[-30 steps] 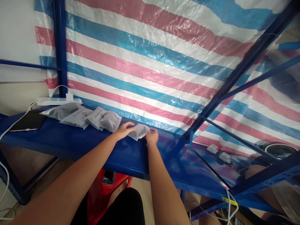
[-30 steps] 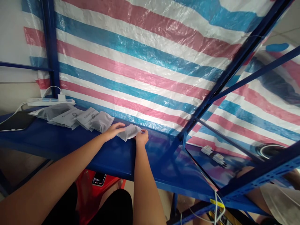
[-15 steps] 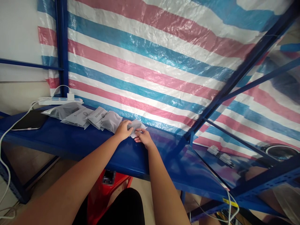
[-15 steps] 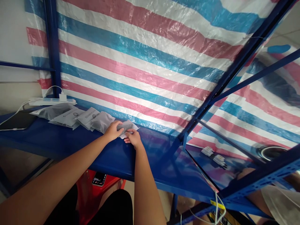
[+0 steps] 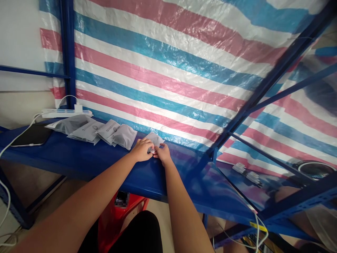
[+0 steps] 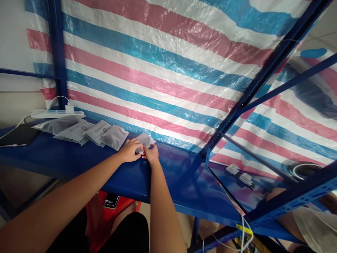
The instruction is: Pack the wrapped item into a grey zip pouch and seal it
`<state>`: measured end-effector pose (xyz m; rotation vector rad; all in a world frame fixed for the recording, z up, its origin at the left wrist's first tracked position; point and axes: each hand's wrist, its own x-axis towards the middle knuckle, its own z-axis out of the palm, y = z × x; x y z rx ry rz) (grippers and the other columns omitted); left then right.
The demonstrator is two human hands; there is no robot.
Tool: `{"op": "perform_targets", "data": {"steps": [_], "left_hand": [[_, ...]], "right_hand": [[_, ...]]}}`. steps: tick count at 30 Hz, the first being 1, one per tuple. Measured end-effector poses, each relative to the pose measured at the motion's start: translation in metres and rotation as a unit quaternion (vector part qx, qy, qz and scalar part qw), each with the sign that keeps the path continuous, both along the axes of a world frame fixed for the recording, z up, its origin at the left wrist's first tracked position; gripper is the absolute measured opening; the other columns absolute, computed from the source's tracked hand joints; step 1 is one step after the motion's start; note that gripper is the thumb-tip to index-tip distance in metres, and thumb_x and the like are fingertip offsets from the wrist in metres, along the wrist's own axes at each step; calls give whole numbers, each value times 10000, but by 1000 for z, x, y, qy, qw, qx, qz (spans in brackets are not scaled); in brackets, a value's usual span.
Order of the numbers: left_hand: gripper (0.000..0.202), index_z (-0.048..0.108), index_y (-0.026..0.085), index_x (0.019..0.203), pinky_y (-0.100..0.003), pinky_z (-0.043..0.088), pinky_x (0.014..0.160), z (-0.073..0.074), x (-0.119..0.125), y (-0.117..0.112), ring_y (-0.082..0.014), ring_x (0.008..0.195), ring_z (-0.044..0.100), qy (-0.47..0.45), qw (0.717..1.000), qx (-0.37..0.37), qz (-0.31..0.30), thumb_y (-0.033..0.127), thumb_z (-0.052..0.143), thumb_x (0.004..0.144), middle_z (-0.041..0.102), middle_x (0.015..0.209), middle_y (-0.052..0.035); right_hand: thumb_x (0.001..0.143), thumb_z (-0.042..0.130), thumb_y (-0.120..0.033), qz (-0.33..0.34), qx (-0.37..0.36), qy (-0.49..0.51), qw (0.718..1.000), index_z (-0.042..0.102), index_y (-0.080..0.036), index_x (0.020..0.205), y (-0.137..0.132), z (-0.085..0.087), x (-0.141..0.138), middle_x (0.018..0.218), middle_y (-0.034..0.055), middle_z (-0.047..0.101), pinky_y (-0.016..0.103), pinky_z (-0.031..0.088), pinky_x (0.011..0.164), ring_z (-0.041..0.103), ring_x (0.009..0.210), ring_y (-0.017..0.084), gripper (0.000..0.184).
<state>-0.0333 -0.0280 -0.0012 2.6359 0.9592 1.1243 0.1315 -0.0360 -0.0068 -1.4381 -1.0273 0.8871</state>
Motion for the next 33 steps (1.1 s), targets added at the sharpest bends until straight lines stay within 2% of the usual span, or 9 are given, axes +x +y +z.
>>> {"op": "perform_targets", "data": {"steps": [3, 5, 8, 10, 13, 19, 22, 25, 33], "left_hand": [[106, 652, 236, 906, -419, 378, 866, -3, 1, 5, -279, 1111, 550, -10, 1000, 0, 18, 190, 646, 811, 681, 1067, -44], [89, 647, 234, 897, -411, 386, 855, -4, 1, 7, -269, 1082, 559, -21, 1000, 3, 22, 188, 643, 821, 680, 1050, -39], [61, 604, 220, 825, -391, 401, 827, -5, 2, 8, -256, 1016, 578, -40, 999, 8, 31, 200, 661, 818, 672, 958, -38], [114, 560, 214, 778, -374, 412, 814, -6, 3, 10, -239, 953, 589, -57, 998, 16, 36, 192, 668, 808, 655, 884, -34], [161, 512, 213, 740, -344, 420, 777, -8, 4, 12, -208, 852, 590, -80, 996, 27, 34, 158, 652, 795, 629, 816, -24], [151, 508, 218, 742, -304, 414, 704, -13, 4, 17, -174, 747, 569, -94, 995, 18, 10, 144, 632, 785, 610, 767, -3], [139, 509, 221, 743, -297, 410, 679, -14, 3, 18, -169, 725, 562, -97, 995, 15, 5, 151, 620, 789, 605, 751, 3], [143, 503, 220, 720, -299, 407, 667, -14, 4, 18, -171, 718, 562, -100, 995, 16, 13, 160, 607, 797, 602, 740, -1], [107, 548, 219, 721, -308, 419, 666, -14, 4, 19, -177, 725, 576, -87, 996, -9, 29, 178, 621, 787, 625, 738, -6]], "right_hand": [[794, 739, -267, 2, 3, -17, 1000, 442, -157, 1240, -2, 2, 0, 630, -21, 655, 208, 514, 415, 632, 514, 145, 548], [774, 751, -286, 11, 13, -35, 999, 508, -168, 1147, -5, 5, -1, 639, -22, 654, 184, 468, 389, 601, 498, 120, 460], [765, 733, -308, 77, 10, -53, 996, 600, -161, 910, -9, 10, -1, 637, -6, 650, 158, 392, 369, 557, 471, 85, 245], [764, 709, -321, 122, 9, -53, 991, 619, -157, 816, -11, 12, -1, 652, 10, 661, 155, 356, 367, 555, 468, 77, 195], [743, 689, -315, 147, 17, -46, 988, 642, -158, 822, -12, 13, -1, 691, 16, 681, 157, 343, 376, 574, 487, 81, 182], [703, 647, -263, 126, 25, -51, 990, 656, -154, 828, -11, 10, -1, 669, 3, 655, 167, 338, 385, 555, 487, 80, 166], [710, 651, -293, 123, 30, -51, 991, 660, -157, 835, -11, 12, -1, 686, 6, 654, 173, 342, 390, 554, 492, 83, 185], [712, 688, -357, 152, 26, -48, 987, 667, -163, 863, -11, 13, -1, 728, 10, 664, 177, 343, 393, 562, 506, 86, 246], [686, 685, -323, 187, 17, -49, 981, 673, -174, 887, -12, 12, 0, 658, -26, 619, 175, 348, 412, 512, 478, 69, 250]]}}
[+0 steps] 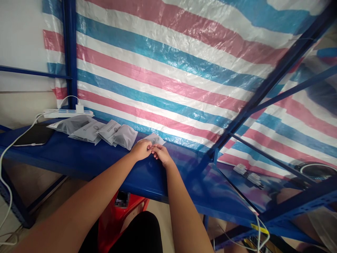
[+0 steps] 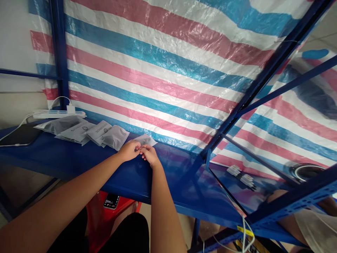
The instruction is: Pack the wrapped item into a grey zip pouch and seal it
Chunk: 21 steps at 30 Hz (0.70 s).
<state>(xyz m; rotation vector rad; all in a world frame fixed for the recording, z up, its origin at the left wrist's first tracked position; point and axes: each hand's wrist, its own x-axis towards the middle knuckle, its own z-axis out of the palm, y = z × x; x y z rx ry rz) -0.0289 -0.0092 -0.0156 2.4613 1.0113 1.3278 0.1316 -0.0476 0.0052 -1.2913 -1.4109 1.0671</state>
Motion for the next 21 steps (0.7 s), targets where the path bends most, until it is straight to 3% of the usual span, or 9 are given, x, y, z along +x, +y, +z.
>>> {"op": "perform_targets", "data": {"steps": [10, 21], "left_hand": [[112, 573, 215, 702, -311, 439, 673, 3, 1, -2, -174, 715, 579, 8, 1000, 7, 1, 149, 637, 766, 627, 736, -6], [135, 578, 211, 675, -282, 427, 635, 5, 0, -4, -163, 718, 588, -8, 1000, -12, -7, 154, 610, 793, 657, 764, -12]], "right_hand": [[685, 641, -288, -7, -8, 3, 1000, 664, -172, 857, -3, 2, -2, 629, -20, 632, 174, 327, 409, 503, 468, 72, 208], [669, 624, -234, -87, -2, 40, 995, 597, -181, 865, 2, 0, -4, 585, -36, 605, 180, 295, 372, 428, 412, 71, 204]]}}
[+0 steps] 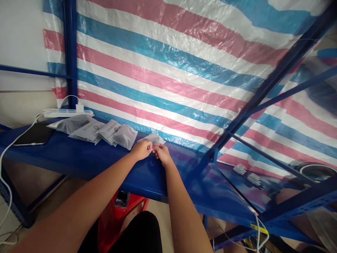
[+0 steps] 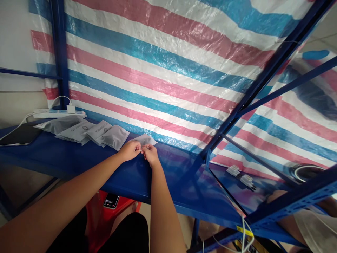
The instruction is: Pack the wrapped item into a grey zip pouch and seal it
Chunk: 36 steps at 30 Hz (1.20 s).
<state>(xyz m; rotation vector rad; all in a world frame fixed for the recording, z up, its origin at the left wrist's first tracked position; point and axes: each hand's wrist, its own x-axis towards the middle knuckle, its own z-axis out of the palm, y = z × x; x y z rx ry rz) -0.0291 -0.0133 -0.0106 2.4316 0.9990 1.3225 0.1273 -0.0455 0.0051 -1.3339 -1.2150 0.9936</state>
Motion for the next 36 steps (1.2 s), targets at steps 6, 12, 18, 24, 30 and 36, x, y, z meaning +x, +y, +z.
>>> {"op": "perform_targets", "data": {"steps": [6, 12, 18, 24, 30, 36], "left_hand": [[121, 586, 208, 686, -270, 420, 622, 0, 0, -1, -151, 703, 589, 0, 1000, -11, -6, 126, 621, 768, 665, 768, -2], [136, 574, 208, 682, -267, 414, 620, 1, 2, -3, -147, 690, 574, -2, 1000, -4, -16, 104, 626, 753, 643, 738, 8], [172, 550, 210, 682, -280, 410, 632, 10, 1, -11, -155, 700, 555, -2, 999, 16, -29, 179, 657, 813, 622, 733, 3], [180, 525, 211, 718, -289, 425, 663, 11, 0, -11, -160, 727, 549, -14, 999, 25, -29, 220, 647, 850, 614, 775, -7], [143, 512, 217, 754, -315, 438, 724, 12, -2, -14, -183, 778, 570, 4, 999, 40, -28, 196, 618, 849, 611, 806, -22], [127, 531, 219, 805, -370, 416, 816, 16, 1, -23, -235, 899, 591, 72, 992, 101, -23, 273, 635, 855, 631, 873, -41]], "right_hand": [[701, 606, -232, -120, -3, -66, 991, 597, -191, 817, 2, -2, 3, 610, -23, 637, 201, 340, 390, 441, 400, 86, 123], [731, 645, -264, -191, 18, -181, 965, 659, -202, 882, 6, -7, 13, 709, 29, 715, 244, 444, 491, 611, 538, 163, 163], [781, 646, -309, -278, -6, -215, 936, 679, -203, 916, 9, -8, 25, 743, 77, 733, 309, 499, 576, 670, 590, 221, 175], [830, 603, -338, -344, -58, -180, 920, 673, -179, 999, 11, -9, 36, 681, 91, 719, 350, 525, 620, 659, 509, 227, 242], [826, 592, -327, -325, -43, -172, 929, 680, -191, 976, 11, -12, 38, 689, 85, 719, 329, 511, 549, 648, 492, 213, 222], [752, 626, -318, -269, 8, -238, 933, 669, -227, 812, 6, -8, 29, 723, 53, 723, 294, 477, 584, 675, 654, 226, 117]]}}
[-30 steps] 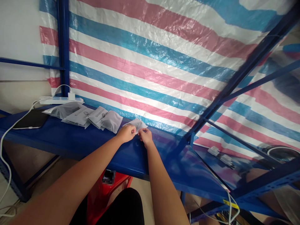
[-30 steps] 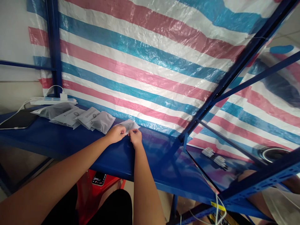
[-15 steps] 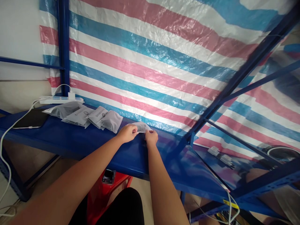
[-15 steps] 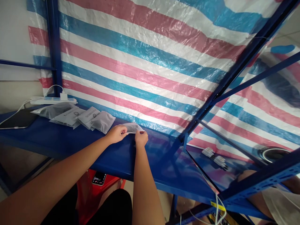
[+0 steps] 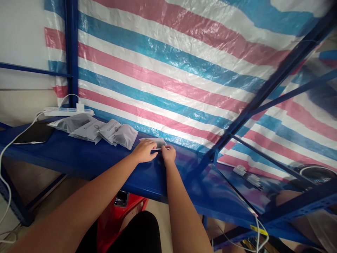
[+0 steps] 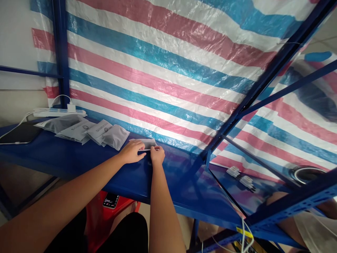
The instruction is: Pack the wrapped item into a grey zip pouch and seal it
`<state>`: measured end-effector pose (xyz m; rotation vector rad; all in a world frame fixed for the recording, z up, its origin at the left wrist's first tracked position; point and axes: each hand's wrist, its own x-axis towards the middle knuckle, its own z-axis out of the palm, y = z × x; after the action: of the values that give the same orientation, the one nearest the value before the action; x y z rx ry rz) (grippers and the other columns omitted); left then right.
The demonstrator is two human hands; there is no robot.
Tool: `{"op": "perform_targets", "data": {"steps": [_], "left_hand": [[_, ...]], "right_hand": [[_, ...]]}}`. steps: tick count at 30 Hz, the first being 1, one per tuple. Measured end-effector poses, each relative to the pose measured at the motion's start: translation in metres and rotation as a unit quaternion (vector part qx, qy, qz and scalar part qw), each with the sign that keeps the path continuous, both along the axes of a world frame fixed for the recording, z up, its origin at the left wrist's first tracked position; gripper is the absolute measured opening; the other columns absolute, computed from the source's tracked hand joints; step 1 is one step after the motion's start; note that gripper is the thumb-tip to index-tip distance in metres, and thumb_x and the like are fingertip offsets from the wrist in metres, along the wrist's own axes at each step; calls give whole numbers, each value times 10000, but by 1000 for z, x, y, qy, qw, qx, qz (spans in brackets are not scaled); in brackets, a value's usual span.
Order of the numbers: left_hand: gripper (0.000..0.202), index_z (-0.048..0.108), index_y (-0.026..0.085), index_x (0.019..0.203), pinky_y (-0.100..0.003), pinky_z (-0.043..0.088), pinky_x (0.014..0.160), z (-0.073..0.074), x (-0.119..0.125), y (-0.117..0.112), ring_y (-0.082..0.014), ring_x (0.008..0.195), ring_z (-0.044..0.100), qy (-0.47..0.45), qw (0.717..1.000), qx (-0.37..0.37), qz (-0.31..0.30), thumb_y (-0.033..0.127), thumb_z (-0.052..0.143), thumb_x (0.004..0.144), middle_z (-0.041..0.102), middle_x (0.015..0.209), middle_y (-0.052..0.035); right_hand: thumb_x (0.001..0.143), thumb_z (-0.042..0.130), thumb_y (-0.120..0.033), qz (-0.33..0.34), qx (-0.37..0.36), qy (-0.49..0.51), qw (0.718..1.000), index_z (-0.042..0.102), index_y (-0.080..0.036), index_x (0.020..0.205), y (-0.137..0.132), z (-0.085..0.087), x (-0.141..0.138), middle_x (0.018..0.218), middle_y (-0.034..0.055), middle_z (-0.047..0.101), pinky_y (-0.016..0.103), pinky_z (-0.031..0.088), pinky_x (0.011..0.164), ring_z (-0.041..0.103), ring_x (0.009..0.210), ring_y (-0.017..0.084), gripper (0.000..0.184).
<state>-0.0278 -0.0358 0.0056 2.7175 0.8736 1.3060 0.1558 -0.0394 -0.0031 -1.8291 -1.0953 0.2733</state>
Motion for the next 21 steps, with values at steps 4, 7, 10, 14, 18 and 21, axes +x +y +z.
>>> {"op": "perform_targets", "data": {"steps": [4, 7, 10, 14, 18, 21], "left_hand": [[65, 561, 214, 828, -387, 406, 825, -2, 1, 2, -249, 935, 590, 21, 999, 7, 34, 164, 566, 869, 650, 916, -60], [78, 588, 215, 839, -386, 412, 812, -5, 1, 5, -248, 919, 590, 26, 998, -4, 55, 152, 558, 875, 652, 921, -63], [80, 601, 218, 821, -381, 420, 805, -8, 1, 7, -243, 895, 594, 31, 998, -18, 56, 196, 573, 893, 652, 917, -60], [70, 614, 217, 817, -382, 417, 787, -11, 1, 9, -253, 877, 608, 53, 996, -32, 71, 174, 590, 866, 654, 894, -65], [97, 621, 211, 853, -388, 413, 758, -12, 1, 10, -269, 873, 626, 77, 992, -32, 92, 147, 550, 867, 666, 904, -74], [125, 626, 210, 889, -376, 418, 759, -10, 0, 8, -258, 881, 633, 93, 990, -30, 99, 149, 516, 895, 676, 936, -72]], "right_hand": [[748, 611, -303, 54, -3, -15, 998, 649, -224, 732, -3, 4, -8, 721, 28, 721, 269, 441, 608, 651, 676, 200, 90], [752, 598, -295, 84, -9, -12, 996, 641, -221, 706, -5, 6, -12, 683, 21, 706, 258, 424, 586, 633, 653, 191, 97], [760, 590, -298, 88, -10, -13, 996, 648, -218, 704, -7, 8, -13, 686, 21, 711, 259, 437, 600, 640, 657, 188, 114], [759, 590, -288, 112, -5, 19, 993, 649, -211, 719, -6, 7, -15, 726, 22, 737, 255, 461, 591, 634, 598, 166, 105], [775, 570, -270, 168, -8, 56, 984, 651, -202, 743, -3, 3, -17, 721, 13, 748, 233, 468, 553, 602, 510, 129, 111], [790, 561, -270, 168, 0, 67, 983, 650, -192, 743, -1, 1, -17, 701, 9, 746, 217, 464, 528, 587, 479, 115, 128]]}}
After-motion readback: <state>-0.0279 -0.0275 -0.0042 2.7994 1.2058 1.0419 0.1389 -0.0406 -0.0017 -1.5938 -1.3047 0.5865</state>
